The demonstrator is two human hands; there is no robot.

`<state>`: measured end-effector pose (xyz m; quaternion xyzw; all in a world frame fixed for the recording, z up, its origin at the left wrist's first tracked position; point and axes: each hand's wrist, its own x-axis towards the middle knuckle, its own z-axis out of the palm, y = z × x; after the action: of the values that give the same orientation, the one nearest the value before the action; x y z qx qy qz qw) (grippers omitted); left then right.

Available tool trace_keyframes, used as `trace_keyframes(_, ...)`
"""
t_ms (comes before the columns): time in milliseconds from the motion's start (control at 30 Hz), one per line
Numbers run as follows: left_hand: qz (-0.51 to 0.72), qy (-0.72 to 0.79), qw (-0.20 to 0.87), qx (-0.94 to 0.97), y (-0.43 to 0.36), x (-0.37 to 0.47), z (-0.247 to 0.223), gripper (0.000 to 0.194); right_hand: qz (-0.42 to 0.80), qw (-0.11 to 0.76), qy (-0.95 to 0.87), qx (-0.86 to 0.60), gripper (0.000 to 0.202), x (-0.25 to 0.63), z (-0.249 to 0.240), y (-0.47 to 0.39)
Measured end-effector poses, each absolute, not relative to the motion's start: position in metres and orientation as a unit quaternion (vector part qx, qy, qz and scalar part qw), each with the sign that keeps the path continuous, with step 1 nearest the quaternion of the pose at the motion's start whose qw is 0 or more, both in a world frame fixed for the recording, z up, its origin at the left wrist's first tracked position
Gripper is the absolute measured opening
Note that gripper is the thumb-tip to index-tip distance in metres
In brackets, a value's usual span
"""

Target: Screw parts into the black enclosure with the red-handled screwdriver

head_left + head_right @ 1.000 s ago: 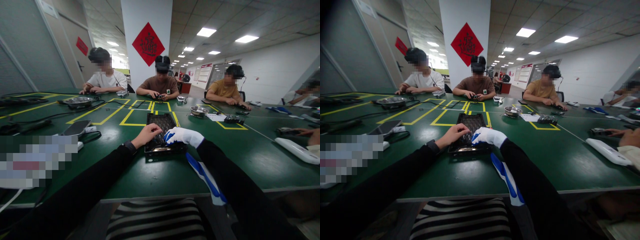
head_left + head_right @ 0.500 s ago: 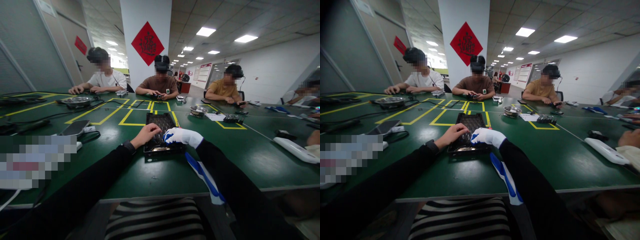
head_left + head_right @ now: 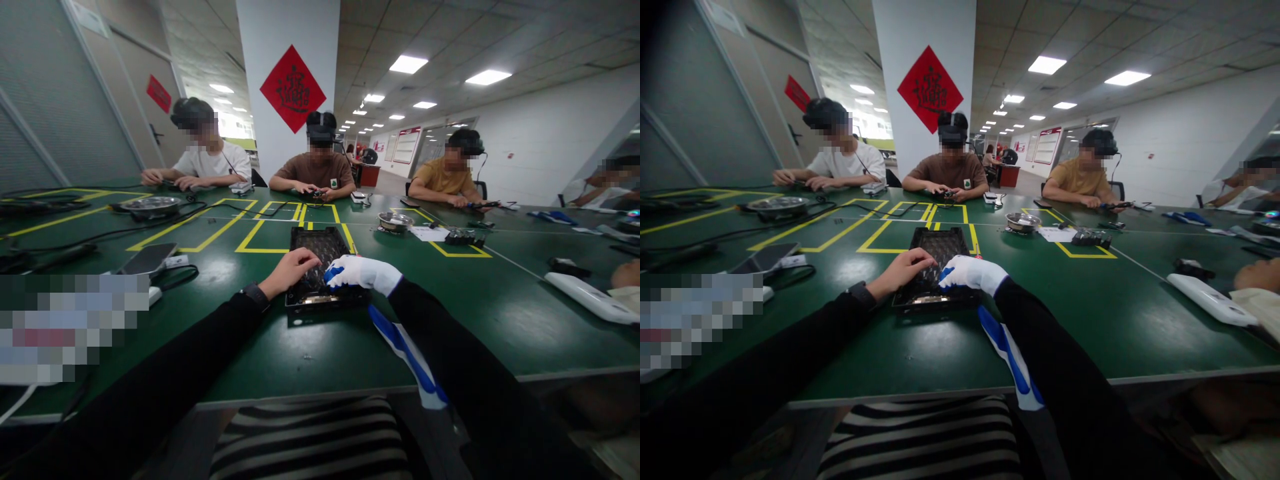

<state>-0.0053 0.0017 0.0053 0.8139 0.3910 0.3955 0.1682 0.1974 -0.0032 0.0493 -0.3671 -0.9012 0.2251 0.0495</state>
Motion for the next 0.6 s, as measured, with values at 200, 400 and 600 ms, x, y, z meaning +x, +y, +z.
trace_keyframes(200, 0.390, 0.399, 0.175, 0.811, 0.0013, -0.0047, 0.0055, 0.032, 0.222, 0.035, -0.913, -0.341, 0.026, 0.1982, 0.0515, -0.0037)
trace_keyframes(400, 0.393, 0.395, 0.177, 0.811, -0.0007, -0.0037, 0.0079, 0.031, 0.192, 0.033, -0.915, -0.354, 0.026, 0.1995, 0.0498, -0.0042)
trace_keyframes(600, 0.388, 0.405, 0.178, 0.808, 0.0000, -0.0039, 0.0066, 0.033, 0.191, 0.049, -0.912, -0.359, 0.026, 0.2017, 0.0460, -0.0025)
